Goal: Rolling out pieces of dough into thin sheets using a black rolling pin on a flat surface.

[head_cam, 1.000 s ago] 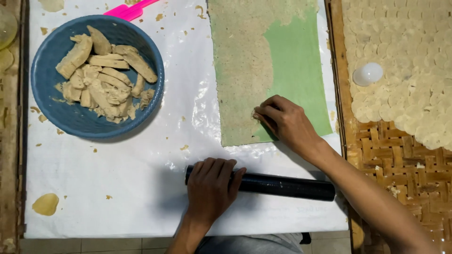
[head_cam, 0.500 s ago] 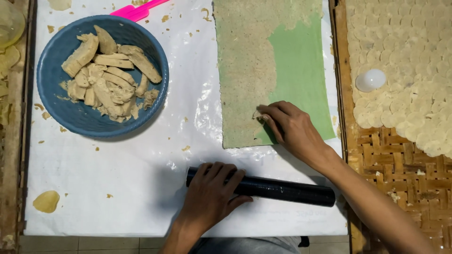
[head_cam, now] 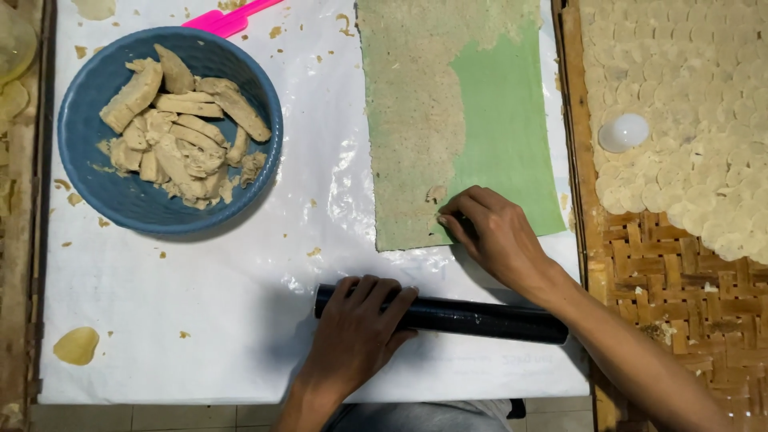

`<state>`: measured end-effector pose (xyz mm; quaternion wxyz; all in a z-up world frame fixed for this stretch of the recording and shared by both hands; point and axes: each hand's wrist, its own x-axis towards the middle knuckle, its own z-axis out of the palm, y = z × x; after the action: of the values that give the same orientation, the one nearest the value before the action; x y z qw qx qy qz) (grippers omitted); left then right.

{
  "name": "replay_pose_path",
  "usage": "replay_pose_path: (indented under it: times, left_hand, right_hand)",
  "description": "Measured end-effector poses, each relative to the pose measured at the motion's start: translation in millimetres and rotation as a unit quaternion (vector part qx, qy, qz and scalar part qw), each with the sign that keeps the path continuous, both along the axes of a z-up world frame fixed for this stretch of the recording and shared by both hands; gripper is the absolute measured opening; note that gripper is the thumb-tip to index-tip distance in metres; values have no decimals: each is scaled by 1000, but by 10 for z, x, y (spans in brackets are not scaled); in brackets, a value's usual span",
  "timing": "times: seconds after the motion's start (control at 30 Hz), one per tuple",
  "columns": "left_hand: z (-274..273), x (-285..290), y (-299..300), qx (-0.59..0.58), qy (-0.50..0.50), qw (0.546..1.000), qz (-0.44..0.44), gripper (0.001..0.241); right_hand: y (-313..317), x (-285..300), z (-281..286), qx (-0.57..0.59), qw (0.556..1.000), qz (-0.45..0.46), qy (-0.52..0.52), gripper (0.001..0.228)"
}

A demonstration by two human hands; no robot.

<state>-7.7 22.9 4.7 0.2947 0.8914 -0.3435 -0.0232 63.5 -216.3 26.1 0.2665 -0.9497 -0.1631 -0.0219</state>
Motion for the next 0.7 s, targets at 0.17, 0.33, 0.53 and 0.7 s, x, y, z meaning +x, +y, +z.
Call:
replay_pose_path:
  times: [0.17,0.33,0.53,0.7]
  left_hand:
    - [25,9,-13,-4,6,1000,7,51]
    - [35,10,-2,-2,3,1000,8,50]
    - [-12,3,13,-1,-1,1000,5,51]
    - [3,64,43,-5,0,999,-34,47]
  right_hand:
    - [-72,121,31,69,998,10,-2,11]
    - [-20,238,-42,67,997,-9,-33,8]
    - [25,182,-136,16,999,10,-46,15]
    - [31,196,-187,17,998,13,-67,22]
